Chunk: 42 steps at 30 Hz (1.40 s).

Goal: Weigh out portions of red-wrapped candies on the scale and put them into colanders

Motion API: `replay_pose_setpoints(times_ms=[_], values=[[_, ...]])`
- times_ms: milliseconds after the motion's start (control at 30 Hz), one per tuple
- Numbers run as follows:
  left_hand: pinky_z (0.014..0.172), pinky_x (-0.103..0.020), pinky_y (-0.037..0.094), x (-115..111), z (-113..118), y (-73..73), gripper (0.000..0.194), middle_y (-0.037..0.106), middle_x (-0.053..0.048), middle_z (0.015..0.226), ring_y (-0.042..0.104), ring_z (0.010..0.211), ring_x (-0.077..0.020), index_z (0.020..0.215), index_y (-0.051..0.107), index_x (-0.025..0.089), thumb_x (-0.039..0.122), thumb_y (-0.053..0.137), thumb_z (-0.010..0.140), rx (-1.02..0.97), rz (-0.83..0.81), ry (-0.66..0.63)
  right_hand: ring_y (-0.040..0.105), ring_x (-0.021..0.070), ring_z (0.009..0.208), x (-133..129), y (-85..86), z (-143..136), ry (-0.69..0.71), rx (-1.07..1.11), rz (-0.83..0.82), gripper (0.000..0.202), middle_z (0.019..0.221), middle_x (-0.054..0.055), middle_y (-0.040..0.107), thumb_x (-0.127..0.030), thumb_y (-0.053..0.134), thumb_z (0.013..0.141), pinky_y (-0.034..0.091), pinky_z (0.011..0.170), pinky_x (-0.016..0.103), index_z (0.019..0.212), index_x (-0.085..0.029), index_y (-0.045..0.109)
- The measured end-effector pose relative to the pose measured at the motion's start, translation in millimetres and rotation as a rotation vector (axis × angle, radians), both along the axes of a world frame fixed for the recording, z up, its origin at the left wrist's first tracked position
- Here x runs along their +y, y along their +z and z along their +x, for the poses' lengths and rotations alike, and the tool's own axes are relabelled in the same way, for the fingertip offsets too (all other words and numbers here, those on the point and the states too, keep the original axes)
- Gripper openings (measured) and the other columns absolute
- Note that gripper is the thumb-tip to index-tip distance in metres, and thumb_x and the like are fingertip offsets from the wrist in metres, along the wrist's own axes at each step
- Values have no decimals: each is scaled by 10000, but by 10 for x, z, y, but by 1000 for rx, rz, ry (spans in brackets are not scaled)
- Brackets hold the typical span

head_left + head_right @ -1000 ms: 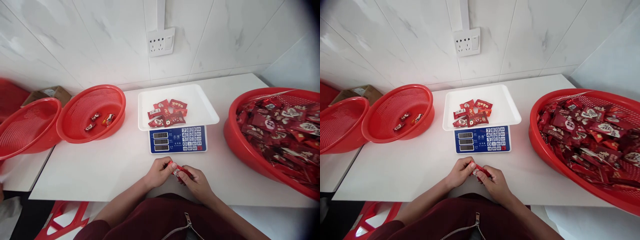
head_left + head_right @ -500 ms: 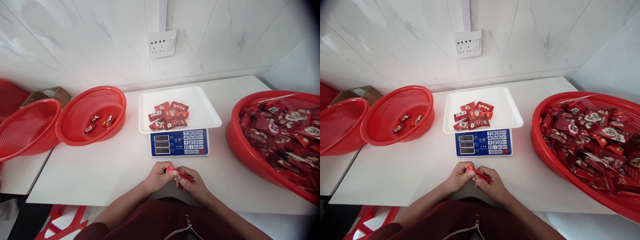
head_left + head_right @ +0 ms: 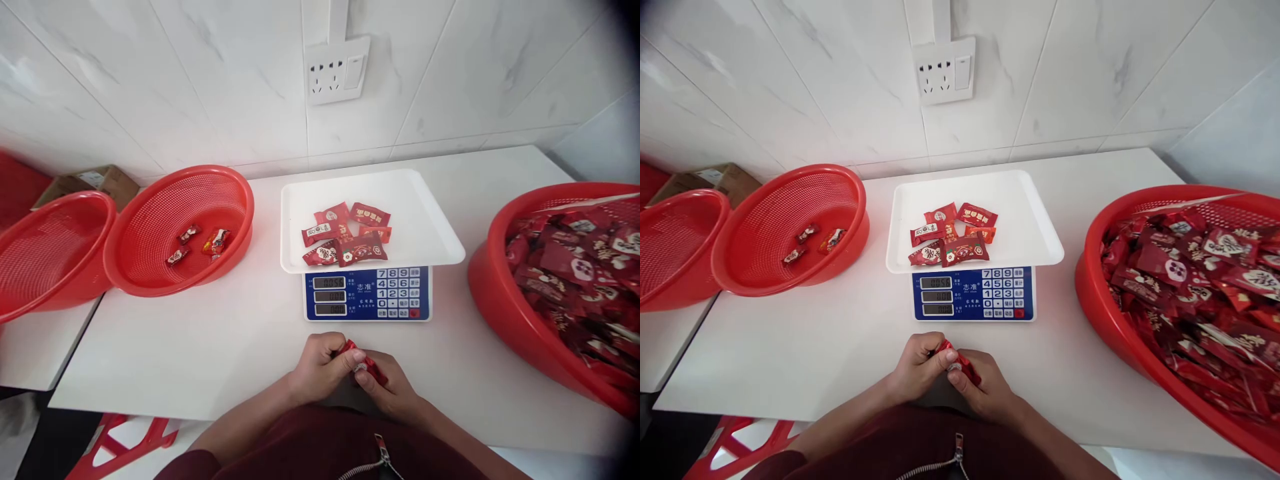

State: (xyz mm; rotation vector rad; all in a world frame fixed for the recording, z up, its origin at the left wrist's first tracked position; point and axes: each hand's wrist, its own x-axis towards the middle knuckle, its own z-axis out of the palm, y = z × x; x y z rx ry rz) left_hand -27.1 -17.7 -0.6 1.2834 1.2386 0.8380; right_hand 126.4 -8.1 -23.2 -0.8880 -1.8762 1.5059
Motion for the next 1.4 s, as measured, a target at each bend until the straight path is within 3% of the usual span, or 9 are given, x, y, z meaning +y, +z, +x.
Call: replay_pose_setpoints(times_ms=[567,733,867,1100,1400], values=[[526,-212,335,3,-16,28,404,478,13,571,418,548,-97,589,474,161,446,440,873,24,42,-71,419,117,524,-31,-56,28,-64,73,-4,429,587,-9,472,-487,336,924,340,486,230,637,-192,457],[516,-220,311,-4,-3,-2,431,428,24,546,377,533,-92,557,440,166,455,434,877,32,96,-42,390,116,533,-11,-24,16,-66,74,-58,424,591,-15,445,-515,377,899,332,489,235,628,-194,437],[538,-224,350,-8,18,15,447,480,9,565,418,545,-99,578,481,160,490,430,875,-84,46,-7,376,109,534,6,-3,13,-67,102,-97,410,599,-22,439,-538,438,868,327,485,232,650,-191,452],[511,-236,400,16,56,33,463,527,2,539,500,504,-113,603,506,163,549,451,852,-328,-64,27,499,132,552,5,-49,17,-91,105,-174,414,611,5,546,-561,446,860,410,521,252,714,-185,537],[488,-243,410,28,67,1,428,512,25,498,533,471,-122,602,440,182,538,493,834,-396,-65,39,528,128,531,12,-88,5,-120,103,-225,421,595,2,566,-568,438,861,449,512,252,716,-187,543]])
